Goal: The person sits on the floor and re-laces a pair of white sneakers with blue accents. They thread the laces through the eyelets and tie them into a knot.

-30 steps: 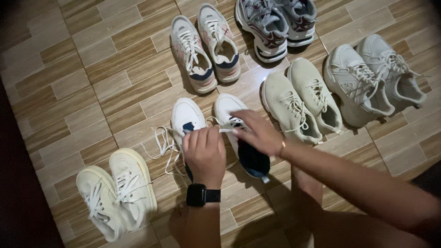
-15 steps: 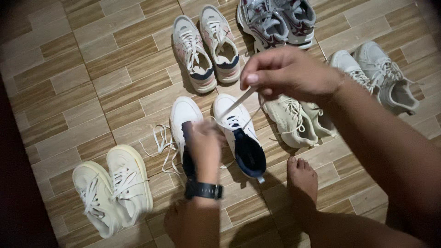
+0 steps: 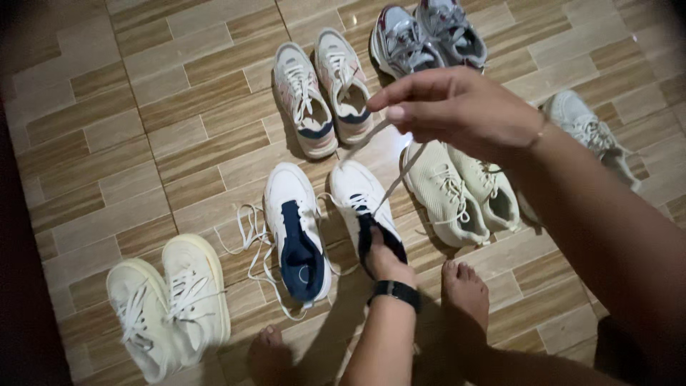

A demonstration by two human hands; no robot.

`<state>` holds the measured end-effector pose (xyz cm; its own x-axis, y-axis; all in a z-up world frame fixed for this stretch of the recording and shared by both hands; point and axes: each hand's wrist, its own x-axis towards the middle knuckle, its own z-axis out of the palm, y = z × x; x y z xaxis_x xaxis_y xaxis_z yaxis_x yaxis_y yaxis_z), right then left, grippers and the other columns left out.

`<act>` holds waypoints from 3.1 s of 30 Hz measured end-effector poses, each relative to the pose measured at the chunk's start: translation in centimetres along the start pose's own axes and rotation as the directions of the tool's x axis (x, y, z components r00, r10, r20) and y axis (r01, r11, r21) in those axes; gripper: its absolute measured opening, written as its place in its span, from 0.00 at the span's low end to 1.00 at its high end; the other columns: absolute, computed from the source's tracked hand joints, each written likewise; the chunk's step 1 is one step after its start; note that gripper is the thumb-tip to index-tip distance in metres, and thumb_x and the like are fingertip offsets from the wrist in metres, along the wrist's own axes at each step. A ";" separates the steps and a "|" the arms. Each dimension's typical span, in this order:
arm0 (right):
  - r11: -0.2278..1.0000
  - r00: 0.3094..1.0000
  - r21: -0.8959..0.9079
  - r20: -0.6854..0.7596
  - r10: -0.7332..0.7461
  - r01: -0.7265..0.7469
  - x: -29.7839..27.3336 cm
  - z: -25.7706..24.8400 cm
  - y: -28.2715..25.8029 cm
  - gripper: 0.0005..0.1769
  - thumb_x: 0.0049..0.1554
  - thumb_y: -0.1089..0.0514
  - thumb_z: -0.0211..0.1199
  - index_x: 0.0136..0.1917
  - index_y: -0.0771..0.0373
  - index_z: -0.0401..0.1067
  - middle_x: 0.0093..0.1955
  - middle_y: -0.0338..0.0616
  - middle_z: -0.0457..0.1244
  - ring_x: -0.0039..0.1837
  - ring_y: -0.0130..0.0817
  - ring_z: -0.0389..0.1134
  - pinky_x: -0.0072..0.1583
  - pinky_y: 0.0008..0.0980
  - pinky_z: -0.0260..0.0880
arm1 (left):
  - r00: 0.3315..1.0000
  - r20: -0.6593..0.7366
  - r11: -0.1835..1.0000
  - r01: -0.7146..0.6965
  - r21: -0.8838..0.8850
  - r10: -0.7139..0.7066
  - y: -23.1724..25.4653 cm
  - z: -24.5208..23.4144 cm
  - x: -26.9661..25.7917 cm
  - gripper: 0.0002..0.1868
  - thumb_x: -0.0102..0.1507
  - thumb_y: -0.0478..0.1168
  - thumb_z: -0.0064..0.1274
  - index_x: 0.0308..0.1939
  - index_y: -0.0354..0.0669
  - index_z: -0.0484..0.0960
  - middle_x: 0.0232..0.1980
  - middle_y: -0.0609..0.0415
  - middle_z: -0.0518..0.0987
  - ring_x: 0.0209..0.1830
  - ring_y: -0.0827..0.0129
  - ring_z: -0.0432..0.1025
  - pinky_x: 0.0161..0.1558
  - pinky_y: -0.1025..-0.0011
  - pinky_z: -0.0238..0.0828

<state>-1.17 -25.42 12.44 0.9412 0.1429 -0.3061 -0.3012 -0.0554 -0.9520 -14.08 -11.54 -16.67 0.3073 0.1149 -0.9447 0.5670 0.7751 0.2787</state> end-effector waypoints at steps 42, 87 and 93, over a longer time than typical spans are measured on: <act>0.909 0.962 -0.401 -0.189 -0.198 0.108 -14.1 14.8 -5.6 0.12 0.56 0.52 0.67 0.48 0.61 0.83 0.37 0.36 0.72 0.40 0.19 0.67 0.45 0.24 0.68 | 0.583 0.804 0.981 0.059 -0.183 0.115 16.6 -3.1 -26.6 0.15 0.65 0.43 0.54 0.53 0.40 0.83 0.49 0.53 0.85 0.46 0.65 0.79 0.51 0.68 0.76; 0.326 0.707 -0.903 -0.037 -0.707 0.279 -19.2 15.6 -4.5 0.09 0.49 0.59 0.68 0.37 0.64 0.70 0.36 0.50 0.64 0.40 0.52 0.67 0.43 0.45 0.70 | 0.611 0.726 0.948 -0.249 -0.200 0.314 15.6 -5.4 -32.2 0.20 0.62 0.38 0.58 0.56 0.32 0.82 0.54 0.49 0.84 0.51 0.63 0.78 0.53 0.68 0.75; 0.379 0.719 -0.882 -0.068 -0.692 0.282 -19.1 15.1 -4.2 0.09 0.48 0.60 0.68 0.39 0.65 0.71 0.37 0.51 0.64 0.40 0.53 0.67 0.44 0.44 0.69 | 0.594 0.761 0.965 -0.130 -0.228 0.260 15.4 -5.1 -31.7 0.18 0.62 0.39 0.58 0.54 0.33 0.81 0.52 0.49 0.84 0.49 0.62 0.78 0.54 0.66 0.74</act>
<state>-20.20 -12.98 22.12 0.8952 0.0739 0.4396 0.2858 -0.8519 -0.4389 -19.03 -0.05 16.69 0.9118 -0.2034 -0.3568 0.3332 0.8744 0.3527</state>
